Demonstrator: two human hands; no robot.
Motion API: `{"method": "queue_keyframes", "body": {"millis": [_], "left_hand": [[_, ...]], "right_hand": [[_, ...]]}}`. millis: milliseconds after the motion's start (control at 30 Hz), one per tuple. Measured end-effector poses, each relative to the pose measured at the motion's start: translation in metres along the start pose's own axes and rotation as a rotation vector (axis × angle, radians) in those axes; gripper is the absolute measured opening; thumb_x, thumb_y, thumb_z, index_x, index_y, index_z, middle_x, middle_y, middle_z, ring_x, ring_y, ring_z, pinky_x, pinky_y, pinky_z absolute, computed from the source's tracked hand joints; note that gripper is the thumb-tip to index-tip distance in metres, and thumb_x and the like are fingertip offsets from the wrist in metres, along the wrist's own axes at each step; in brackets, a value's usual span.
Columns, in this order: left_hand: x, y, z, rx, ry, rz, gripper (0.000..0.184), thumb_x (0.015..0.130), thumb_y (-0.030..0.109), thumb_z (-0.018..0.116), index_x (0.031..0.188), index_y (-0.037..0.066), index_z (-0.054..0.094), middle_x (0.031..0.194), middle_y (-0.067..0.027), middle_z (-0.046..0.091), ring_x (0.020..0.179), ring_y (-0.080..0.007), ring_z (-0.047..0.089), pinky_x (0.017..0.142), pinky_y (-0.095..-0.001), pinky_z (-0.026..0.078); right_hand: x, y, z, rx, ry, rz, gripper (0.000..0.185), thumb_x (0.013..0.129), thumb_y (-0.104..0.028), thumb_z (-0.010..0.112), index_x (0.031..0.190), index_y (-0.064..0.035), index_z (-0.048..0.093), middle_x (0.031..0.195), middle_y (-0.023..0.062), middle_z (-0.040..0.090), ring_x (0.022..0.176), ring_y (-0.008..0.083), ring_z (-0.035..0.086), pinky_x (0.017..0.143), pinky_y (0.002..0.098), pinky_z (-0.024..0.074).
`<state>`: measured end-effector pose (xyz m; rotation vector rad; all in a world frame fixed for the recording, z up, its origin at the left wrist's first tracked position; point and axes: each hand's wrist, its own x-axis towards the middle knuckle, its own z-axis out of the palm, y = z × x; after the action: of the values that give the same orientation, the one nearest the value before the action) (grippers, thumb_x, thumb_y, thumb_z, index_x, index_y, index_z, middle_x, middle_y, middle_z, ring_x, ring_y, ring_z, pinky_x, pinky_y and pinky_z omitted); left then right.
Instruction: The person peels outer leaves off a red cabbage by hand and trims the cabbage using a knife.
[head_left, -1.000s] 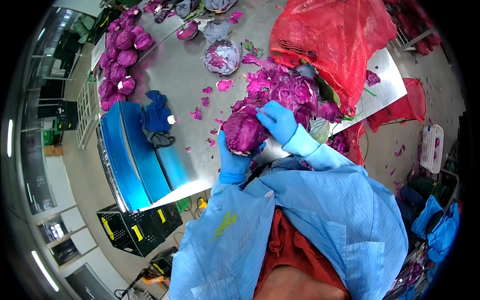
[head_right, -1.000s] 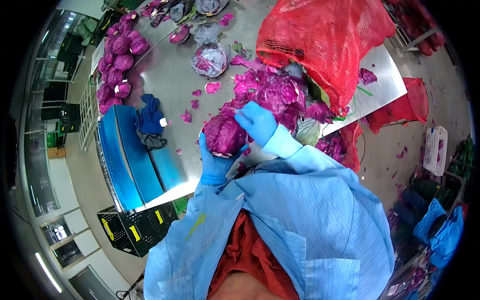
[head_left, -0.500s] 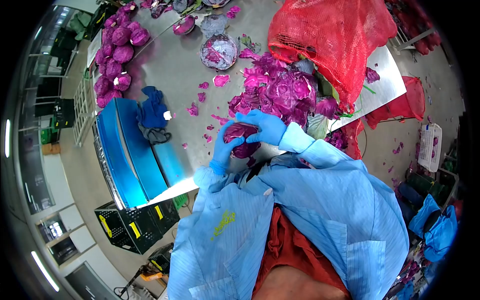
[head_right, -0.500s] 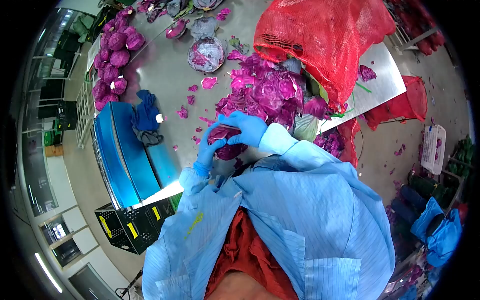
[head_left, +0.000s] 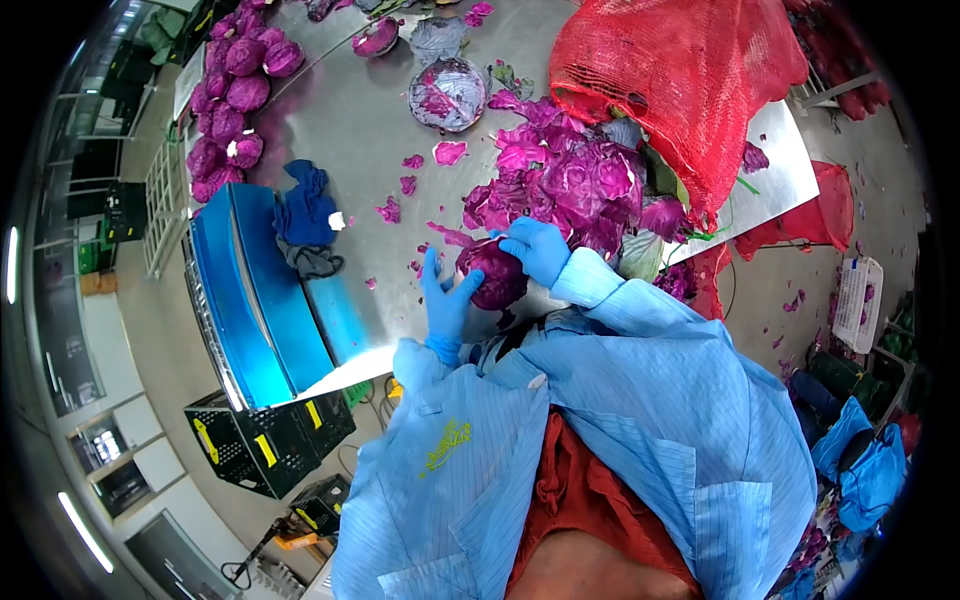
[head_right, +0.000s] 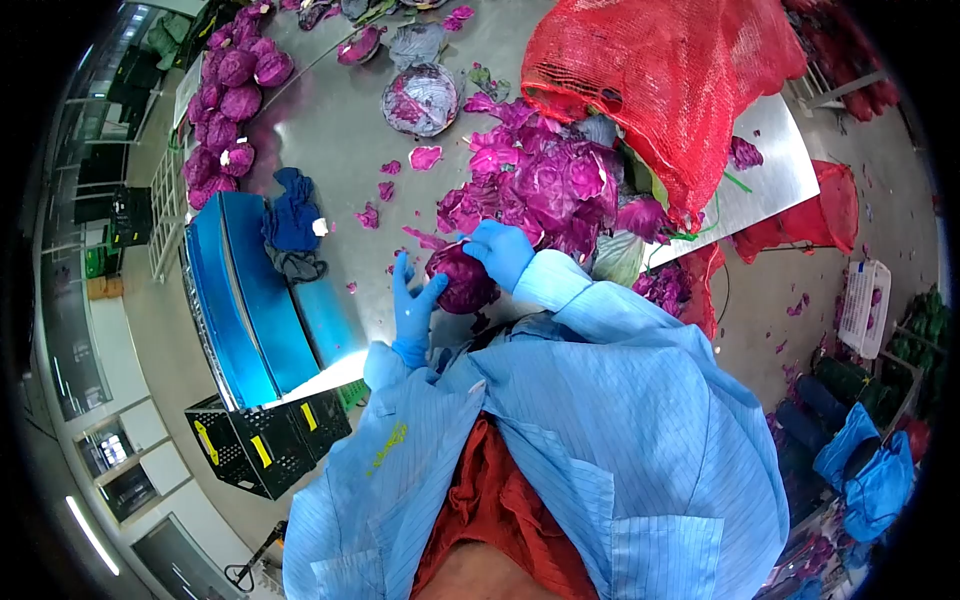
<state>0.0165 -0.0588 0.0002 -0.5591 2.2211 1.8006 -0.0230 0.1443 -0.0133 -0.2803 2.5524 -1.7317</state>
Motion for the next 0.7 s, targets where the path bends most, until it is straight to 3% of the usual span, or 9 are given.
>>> {"method": "queue_keyframes", "body": {"millis": [33, 133, 233, 333, 367, 467, 567, 700], "left_hand": [[-0.025, 0.03, 0.01, -0.201, 0.053, -0.119, 0.09, 0.078, 0.024, 0.079, 0.147, 0.007, 0.024, 0.138, -0.0192, 0.039, 0.111, -0.0282, 0.057, 0.089, -0.0378, 0.052], [-0.026, -0.015, 0.014, -0.509, -0.116, -0.291, 0.072, 0.085, 0.035, 0.069, 0.142, 0.011, 0.032, 0.132, -0.018, 0.047, 0.113, -0.0345, 0.055, 0.085, -0.0482, 0.054], [-0.029, 0.019, 0.027, -0.706, -0.154, -0.365, 0.064, 0.088, 0.04, 0.064, 0.139, 0.012, 0.036, 0.129, -0.0159, 0.051, 0.112, -0.0349, 0.057, 0.086, -0.0516, 0.053], [-0.011, 0.014, 0.027, -0.762, -0.182, -0.361, 0.064, 0.088, 0.044, 0.062, 0.138, 0.011, 0.039, 0.129, -0.0149, 0.053, 0.113, -0.0334, 0.057, 0.088, -0.0509, 0.053], [-0.007, 0.01, 0.025, -0.752, -0.206, -0.358, 0.064, 0.087, 0.044, 0.062, 0.138, 0.011, 0.039, 0.129, -0.0152, 0.053, 0.113, -0.0331, 0.057, 0.089, -0.0512, 0.052], [-0.005, -0.007, 0.016, -0.767, -0.269, -0.357, 0.064, 0.086, 0.04, 0.062, 0.138, 0.01, 0.039, 0.131, -0.016, 0.052, 0.116, -0.033, 0.055, 0.093, -0.0525, 0.05], [-0.012, -0.006, 0.015, -0.838, -0.326, -0.367, 0.066, 0.085, 0.037, 0.062, 0.14, 0.008, 0.038, 0.132, -0.0162, 0.051, 0.12, -0.0337, 0.053, 0.097, -0.0542, 0.046], [-0.009, -0.013, 0.016, -0.883, -0.378, -0.287, 0.07, 0.084, 0.037, 0.062, 0.141, 0.007, 0.036, 0.136, -0.0159, 0.049, 0.124, -0.0342, 0.049, 0.102, -0.0533, 0.042]], "right_hand": [[0.001, -0.007, -0.003, 0.072, 0.047, 0.065, 0.019, 0.087, -0.022, 0.066, 0.096, -0.005, 0.067, 0.081, 0.016, 0.06, 0.073, 0.0349, 0.061, 0.067, 0.0411, 0.0492], [0.006, -0.033, -0.012, 0.307, -0.001, 0.504, 0.02, 0.088, -0.021, 0.066, 0.09, -0.0009, 0.066, 0.079, 0.0159, 0.059, 0.067, 0.0323, 0.061, 0.06, 0.041, 0.0487], [0.001, -0.028, -0.004, 0.273, -0.04, 0.412, 0.021, 0.089, -0.02, 0.065, 0.09, 0.0007, 0.065, 0.076, 0.0133, 0.058, 0.058, 0.0256, 0.061, 0.051, 0.0384, 0.047], [-0.004, -0.024, 0.002, 0.084, 0.012, 0.157, 0.022, 0.09, -0.02, 0.064, 0.09, 0.002, 0.064, 0.076, 0.0108, 0.057, 0.051, 0.0191, 0.058, 0.044, 0.0353, 0.0441], [-0.006, -0.032, -0.002, 0.252, -0.016, 0.326, 0.025, 0.089, -0.023, 0.066, 0.087, 0.0022, 0.063, 0.068, 0.0117, 0.056, 0.046, 0.0189, 0.056, 0.043, 0.0347, 0.0435], [-0.01, -0.028, -0.005, 0.334, -0.082, 0.399, 0.025, 0.088, -0.024, 0.067, 0.083, 0.0, 0.063, 0.058, 0.0088, 0.054, 0.042, 0.0177, 0.054, 0.04, 0.0327, 0.0408], [-0.005, -0.039, -0.028, 0.658, -0.183, 0.662, 0.023, 0.088, -0.024, 0.068, 0.078, -0.0043, 0.062, 0.053, 0.0046, 0.052, 0.041, 0.0149, 0.053, 0.039, 0.0292, 0.0387], [-0.009, -0.045, -0.039, 0.826, -0.193, 0.671, 0.022, 0.087, -0.025, 0.069, 0.077, -0.0072, 0.061, 0.052, 0.0027, 0.052, 0.039, 0.0125, 0.05, 0.037, 0.0275, 0.0367]]}}
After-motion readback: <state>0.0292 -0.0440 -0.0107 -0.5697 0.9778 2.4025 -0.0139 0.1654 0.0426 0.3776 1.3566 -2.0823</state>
